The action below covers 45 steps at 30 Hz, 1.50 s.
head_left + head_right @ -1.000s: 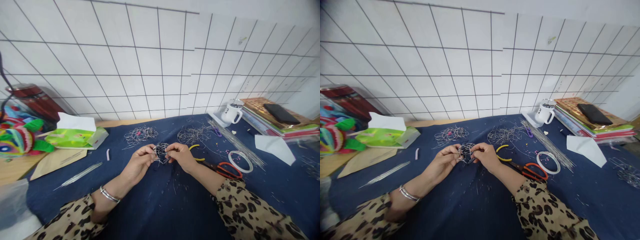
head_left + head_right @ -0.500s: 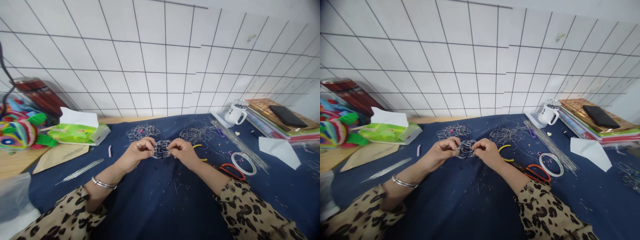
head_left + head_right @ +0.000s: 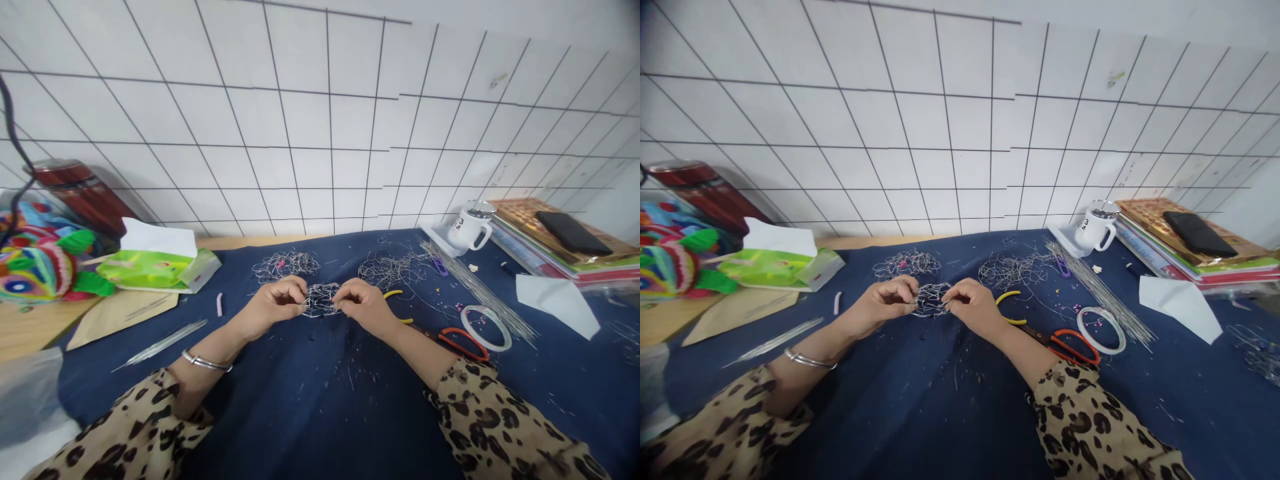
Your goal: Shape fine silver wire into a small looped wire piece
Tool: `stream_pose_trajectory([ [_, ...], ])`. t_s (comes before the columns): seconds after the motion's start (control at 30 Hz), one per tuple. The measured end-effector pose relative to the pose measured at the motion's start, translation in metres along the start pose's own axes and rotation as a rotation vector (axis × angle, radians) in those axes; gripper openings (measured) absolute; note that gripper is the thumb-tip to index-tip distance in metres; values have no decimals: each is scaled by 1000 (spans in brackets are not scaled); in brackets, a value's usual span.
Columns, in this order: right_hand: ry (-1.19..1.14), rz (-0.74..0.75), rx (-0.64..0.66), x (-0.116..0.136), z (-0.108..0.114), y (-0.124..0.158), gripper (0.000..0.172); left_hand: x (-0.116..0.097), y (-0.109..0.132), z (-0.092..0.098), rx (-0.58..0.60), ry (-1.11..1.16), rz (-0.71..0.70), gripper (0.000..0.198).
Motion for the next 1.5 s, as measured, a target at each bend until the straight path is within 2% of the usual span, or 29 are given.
stream_pose_trajectory([
  [0.47, 72, 45, -40, -5, -4, 3, 14, -2, -1, -5, 80, -167, -53, 12],
  [0.7, 95, 35, -84, -1, -8, 7, 10, -8, -2, -17, 16, -234, -90, 12],
  [1.03, 124, 43, -132, -3, -11, 6, 4, -9, 1, -27, -8, -164, -28, 6],
  [1.3, 109, 90, -86, -2, -13, 6, 20, -14, 2, -29, 49, -209, -69, 8],
  [1.5, 55, 49, -86, -5, -17, 6, 21, -14, 4, -33, 34, -211, -52, 9],
])
Point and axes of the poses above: each hand's wrist, its own y-axis away from the middle knuckle, its own z-axis out of the back of the hand, x = y × z, the point moved 4 cm from there along -y, towards the middle knuckle, and after that the axes turned 12 degrees about -z, right-handed, at the moved point
